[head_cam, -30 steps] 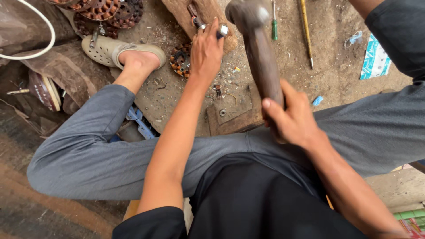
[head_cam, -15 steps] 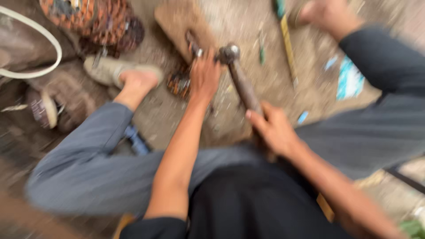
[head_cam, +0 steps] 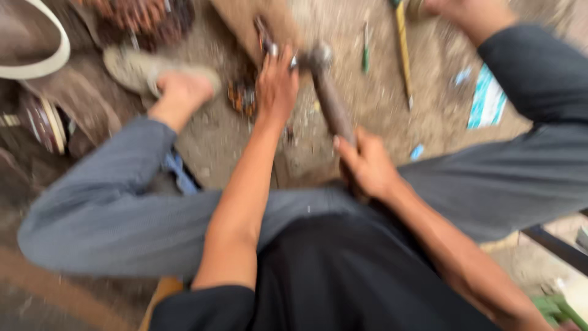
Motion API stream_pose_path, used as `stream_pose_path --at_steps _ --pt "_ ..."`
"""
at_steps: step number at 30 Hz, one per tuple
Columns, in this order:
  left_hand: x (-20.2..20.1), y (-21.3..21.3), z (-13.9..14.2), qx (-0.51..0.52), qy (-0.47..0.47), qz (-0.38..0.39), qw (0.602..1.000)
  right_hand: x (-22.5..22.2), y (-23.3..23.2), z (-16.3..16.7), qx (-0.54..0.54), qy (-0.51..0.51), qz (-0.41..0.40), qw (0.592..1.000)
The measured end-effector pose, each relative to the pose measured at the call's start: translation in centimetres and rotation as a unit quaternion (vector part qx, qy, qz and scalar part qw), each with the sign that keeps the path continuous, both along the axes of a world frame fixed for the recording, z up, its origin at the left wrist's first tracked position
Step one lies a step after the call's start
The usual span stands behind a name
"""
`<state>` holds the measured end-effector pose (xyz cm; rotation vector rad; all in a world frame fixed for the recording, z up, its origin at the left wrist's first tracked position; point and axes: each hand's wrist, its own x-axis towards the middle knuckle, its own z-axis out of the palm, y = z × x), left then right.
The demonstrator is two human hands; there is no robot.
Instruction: The person sits on the floor and uses a hammer and a chisel to repeatedly strike and pry at a small metal component resting on a wooden block. The person frequently repositions the component and the tools while working.
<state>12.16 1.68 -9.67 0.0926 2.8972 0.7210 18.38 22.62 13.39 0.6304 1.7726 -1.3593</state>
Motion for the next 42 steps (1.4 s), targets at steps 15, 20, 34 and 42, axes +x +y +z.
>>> stream_pose_path --at_steps 15,20,34,42 --pt "0.4 0.2 0.4 -0.039 -0.035 0.012 0.999 0.3 0.9 4.5 -0.03 0.029 0.029 0.999" --pt "-0.1 0.5 -1.0 0.017 0.026 0.045 0.998 -2.0 -0.8 3.6 -0.092 0.145 -0.005 0.985" --pt "-4.4 -3.3 4.2 0.213 -0.117 0.291 0.925 -2.4 2.0 -0.9 -0.048 0.051 -0.116 0.991" --pt "-4.0 -6.3 5.7 0.39 -0.016 0.2 0.899 -2.5 3.0 -2.5 -0.04 -0.016 -0.175 0.984"
